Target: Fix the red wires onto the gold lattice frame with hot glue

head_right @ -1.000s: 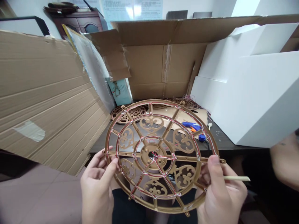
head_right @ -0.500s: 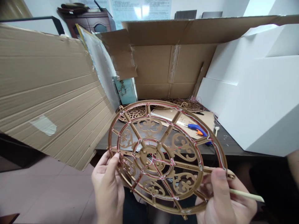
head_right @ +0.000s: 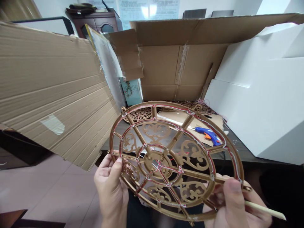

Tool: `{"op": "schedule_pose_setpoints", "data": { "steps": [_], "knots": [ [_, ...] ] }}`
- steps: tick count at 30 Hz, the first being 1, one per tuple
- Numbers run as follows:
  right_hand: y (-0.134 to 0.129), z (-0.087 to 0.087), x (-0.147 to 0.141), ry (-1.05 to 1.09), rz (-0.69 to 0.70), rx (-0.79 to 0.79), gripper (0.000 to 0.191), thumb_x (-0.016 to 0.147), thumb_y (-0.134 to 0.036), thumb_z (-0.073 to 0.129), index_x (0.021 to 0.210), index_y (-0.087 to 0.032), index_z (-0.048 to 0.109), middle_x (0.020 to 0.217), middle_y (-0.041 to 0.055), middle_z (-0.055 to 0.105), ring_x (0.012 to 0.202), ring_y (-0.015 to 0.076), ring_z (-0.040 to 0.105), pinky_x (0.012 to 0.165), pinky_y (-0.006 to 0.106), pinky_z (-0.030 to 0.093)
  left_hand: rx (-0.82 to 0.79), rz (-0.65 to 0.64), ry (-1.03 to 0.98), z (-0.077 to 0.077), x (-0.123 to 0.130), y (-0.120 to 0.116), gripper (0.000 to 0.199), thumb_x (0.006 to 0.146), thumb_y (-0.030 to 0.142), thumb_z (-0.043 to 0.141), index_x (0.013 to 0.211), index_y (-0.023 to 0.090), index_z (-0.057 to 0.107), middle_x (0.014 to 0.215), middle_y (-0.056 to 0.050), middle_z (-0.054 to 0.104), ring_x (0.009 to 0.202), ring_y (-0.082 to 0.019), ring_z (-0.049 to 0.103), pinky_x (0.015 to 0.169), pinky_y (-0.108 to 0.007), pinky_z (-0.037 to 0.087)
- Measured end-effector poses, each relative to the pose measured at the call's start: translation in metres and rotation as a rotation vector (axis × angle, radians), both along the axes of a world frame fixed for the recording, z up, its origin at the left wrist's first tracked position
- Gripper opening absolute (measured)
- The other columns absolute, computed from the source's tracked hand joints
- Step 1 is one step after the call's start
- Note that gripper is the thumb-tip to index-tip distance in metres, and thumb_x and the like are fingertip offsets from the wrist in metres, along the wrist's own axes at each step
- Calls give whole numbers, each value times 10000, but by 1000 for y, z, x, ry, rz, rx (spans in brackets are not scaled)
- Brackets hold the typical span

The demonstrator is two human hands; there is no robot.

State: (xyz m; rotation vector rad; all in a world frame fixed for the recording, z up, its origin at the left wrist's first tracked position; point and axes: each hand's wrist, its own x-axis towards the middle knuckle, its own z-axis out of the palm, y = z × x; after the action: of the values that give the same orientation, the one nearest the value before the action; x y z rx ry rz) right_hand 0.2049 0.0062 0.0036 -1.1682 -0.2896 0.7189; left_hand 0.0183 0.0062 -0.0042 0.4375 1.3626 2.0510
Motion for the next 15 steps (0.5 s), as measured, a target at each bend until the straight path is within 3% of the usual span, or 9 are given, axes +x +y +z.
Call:
{"op": "schedule_pose_setpoints", "data": {
  "steps": [6, 11, 15],
  "knots": [
    [-1, -4, -3, -18, -6, 68, 321, 606, -462, 930, 701, -278, 684, 769, -14, 634, 641, 199, 609, 564, 419, 610, 7, -17, 9, 0, -3, -1, 345, 721, 349, 881, 939, 148, 705, 759, 9, 659, 570, -66, 571, 545, -160, 504],
    [-3, -3, -5, -1, -28, -17, 410, 534, -524, 956, 708, -265, 689, 743, -4, 606, 630, 199, 582, 393, 341, 503, 2, -3, -43, 0, -2, -1, 385, 695, 346, 898, 976, 148, 726, 843, -21, 692, 660, -82, 621, 611, -160, 526],
    [1, -3, -7, -12, -53, -12, 459, 482, -575, 965, 684, -265, 693, 738, 5, 608, 635, 193, 574, 371, 303, 448, 12, 7, -149, 3, 0, 0, 461, 622, 336, 936, 1004, 171, 736, 880, -28, 705, 677, -91, 638, 626, -174, 533]
  ]
}}
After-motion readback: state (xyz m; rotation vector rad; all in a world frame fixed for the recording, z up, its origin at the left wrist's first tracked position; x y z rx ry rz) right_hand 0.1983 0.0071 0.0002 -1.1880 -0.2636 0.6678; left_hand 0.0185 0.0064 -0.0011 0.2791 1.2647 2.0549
